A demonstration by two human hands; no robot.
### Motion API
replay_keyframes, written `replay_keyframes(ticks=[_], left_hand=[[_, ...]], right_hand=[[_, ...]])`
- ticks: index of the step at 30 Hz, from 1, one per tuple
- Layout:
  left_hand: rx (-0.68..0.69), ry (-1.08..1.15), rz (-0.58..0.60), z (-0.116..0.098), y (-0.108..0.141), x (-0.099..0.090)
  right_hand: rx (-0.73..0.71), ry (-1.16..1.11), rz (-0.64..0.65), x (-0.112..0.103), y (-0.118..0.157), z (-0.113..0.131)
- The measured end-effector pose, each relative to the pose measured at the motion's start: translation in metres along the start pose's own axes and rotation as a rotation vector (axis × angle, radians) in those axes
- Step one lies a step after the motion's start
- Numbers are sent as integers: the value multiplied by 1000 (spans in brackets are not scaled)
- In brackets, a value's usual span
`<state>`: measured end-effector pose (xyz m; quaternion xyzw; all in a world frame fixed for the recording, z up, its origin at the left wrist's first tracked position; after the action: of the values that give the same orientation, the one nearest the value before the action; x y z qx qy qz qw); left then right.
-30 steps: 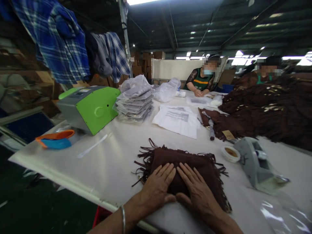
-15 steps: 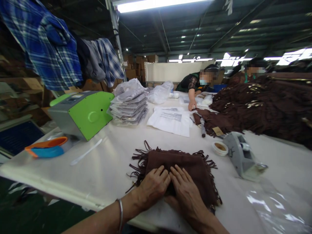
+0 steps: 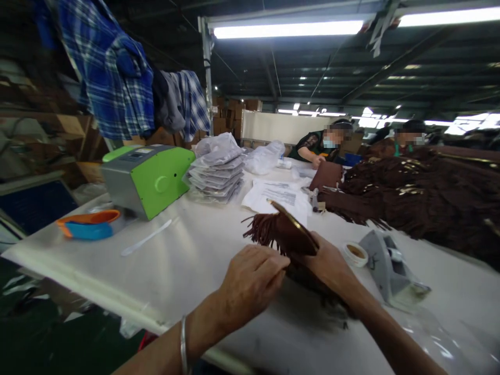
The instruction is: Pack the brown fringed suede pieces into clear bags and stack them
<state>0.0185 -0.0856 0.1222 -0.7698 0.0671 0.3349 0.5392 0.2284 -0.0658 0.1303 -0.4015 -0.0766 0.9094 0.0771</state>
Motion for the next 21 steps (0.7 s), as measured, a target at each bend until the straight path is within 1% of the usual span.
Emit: replay_keyframes(ticks=[1,2,4,5,6,7,9,12,13,14,16,17,18,19,21], left_hand=[[-139,95,16,0,11,3],[-297,190,60,2,24,9],[-601,400,189,7,50,26],[-718,517,245,11,62,36],[-801,642,281,13,71,45],[-855,772,296,16,79,53],[-898,1007,275,20,87,68],[-897,1266,157,17,88,83],[-905,1348,120,13,85,88],[-939,1434,109,8,82,91],[-1070,1602,138,-3,75,96],[-1140,1667,144,-8,71,96],[-1187,1714,116,-9,66,93],[-1200,1731,38,-7,61,88],[-1132,1662,-151,7,49,69]], right_hand=[[41,-145,47,-9,-2,5],[91,-317,114,-15,-4,10],[227,-678,238,-23,-4,19],[287,-809,271,-24,-4,24],[339,-905,275,-24,-4,28],[385,-975,249,-23,-5,31],[462,-1086,167,-20,-7,37],[557,-1235,83,-10,-11,45],[566,-1272,54,-6,-11,48],[556,-1299,13,-2,-12,51],[490,-1320,-79,7,-13,55],[451,-1320,-121,12,-14,57],[417,-1320,-161,15,-14,58],[391,-1325,-197,18,-14,58],[341,-1360,-278,20,-14,56]])
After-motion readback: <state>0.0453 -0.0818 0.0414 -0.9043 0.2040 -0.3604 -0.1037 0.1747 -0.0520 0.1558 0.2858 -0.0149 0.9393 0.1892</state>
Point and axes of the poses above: each hand's wrist, its own y-axis away from the middle knuckle, its own x-axis out of the palm, z = x × y, the point moved 1 cm from there along -y, towards the middle knuckle, and after that the axes turned 5 degrees about -y, right-handed, at the moved point
